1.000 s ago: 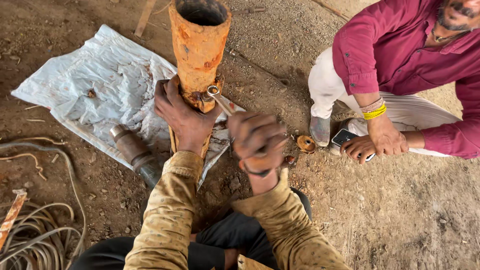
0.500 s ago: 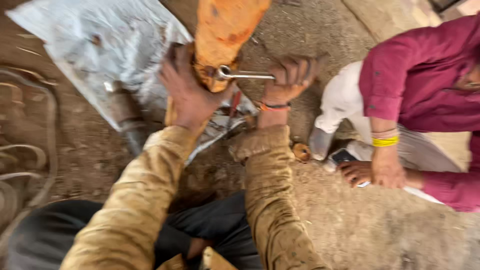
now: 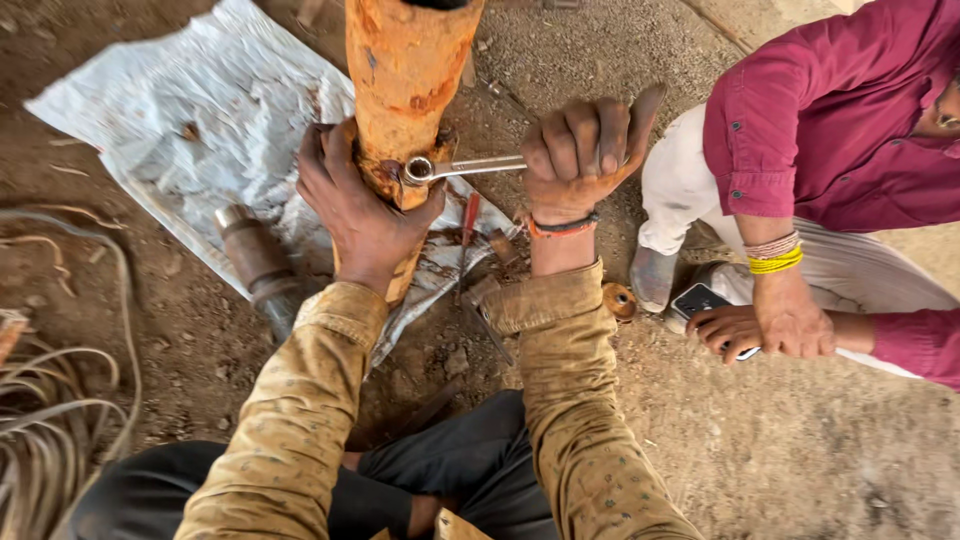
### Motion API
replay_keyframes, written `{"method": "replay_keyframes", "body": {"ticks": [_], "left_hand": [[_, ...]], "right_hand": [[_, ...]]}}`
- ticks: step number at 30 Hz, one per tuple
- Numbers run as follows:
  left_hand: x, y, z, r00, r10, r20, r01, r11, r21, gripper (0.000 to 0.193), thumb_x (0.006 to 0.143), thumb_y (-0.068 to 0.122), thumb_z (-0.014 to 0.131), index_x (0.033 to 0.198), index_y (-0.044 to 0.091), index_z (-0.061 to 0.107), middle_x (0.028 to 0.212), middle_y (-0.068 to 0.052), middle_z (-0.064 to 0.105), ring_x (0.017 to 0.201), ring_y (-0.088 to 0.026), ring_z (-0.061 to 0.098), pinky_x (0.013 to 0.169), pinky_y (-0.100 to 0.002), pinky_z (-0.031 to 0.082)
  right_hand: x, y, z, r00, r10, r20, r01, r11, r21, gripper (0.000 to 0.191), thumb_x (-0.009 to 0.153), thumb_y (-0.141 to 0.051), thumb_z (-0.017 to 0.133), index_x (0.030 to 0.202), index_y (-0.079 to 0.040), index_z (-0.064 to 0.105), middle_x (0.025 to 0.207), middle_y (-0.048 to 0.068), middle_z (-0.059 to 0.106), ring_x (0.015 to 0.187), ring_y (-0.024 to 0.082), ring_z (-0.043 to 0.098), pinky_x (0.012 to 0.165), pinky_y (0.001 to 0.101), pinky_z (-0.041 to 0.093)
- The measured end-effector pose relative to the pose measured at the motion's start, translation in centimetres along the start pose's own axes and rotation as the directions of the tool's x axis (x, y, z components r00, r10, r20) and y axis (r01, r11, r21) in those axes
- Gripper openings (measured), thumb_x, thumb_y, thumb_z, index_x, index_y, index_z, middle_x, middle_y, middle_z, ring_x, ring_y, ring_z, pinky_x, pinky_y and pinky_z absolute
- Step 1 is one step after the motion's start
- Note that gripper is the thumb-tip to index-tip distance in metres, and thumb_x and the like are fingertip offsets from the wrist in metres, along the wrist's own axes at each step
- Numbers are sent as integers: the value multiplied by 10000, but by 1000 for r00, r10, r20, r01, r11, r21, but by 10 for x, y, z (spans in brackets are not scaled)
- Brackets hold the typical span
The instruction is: The person sits on the ground and uses a metal bar and wrench to loosen and tighten a bolt on a vertical rusty pipe. They repeatedly adjust the bolt and reposition the tools while another person sits nearby.
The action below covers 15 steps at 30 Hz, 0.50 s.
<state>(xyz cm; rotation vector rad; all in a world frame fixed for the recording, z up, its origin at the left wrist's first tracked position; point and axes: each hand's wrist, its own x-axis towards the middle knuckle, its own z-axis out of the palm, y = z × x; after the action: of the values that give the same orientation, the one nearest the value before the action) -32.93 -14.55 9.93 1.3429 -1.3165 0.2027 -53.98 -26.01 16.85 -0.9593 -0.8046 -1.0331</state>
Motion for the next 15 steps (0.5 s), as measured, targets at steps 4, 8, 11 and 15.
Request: {"method": "replay_keyframes", "body": {"ticks": [4,8,11,15], "left_hand": [[-4,-3,3,998,47,-31,-48,999,-7,1095,786,492,1016,1525,60,334,1457,-245,376,1384,-422,386,1130,-602,332],[-7,0,10,998,62,-11,-63,997,-54,1095,751,492,1008,1520,28,381,1419,-227,400,1363,-396,381,1137,-570,366],[-11,-1,13,990,142,8,-142,990,-4,1037,812,489,960,1527,36,361,1423,-187,406,1398,-373,363,1184,-580,340],[-19,-12,18,993,103,54,-103,995,-13,963,862,488,879,1543,62,349,1462,-189,376,1453,-387,354,1183,-611,324]], "right_hand": [[-27,18,-18,936,-193,-293,256,947,194,479,1077,-477,396,722,-194,547,524,-74,417,394,47,276,355,262,233],[-28,12,-26,839,-65,-540,81,997,7,566,1095,-567,478,611,-274,507,556,-89,364,444,89,269,431,287,200],[-13,3,-7,921,-23,-388,80,988,129,641,1108,-608,405,672,-169,571,494,-88,400,400,59,263,404,247,177],[-6,6,26,958,-15,-288,46,994,98,669,1130,-580,369,714,-128,635,500,-87,388,397,74,261,399,289,199]]}}
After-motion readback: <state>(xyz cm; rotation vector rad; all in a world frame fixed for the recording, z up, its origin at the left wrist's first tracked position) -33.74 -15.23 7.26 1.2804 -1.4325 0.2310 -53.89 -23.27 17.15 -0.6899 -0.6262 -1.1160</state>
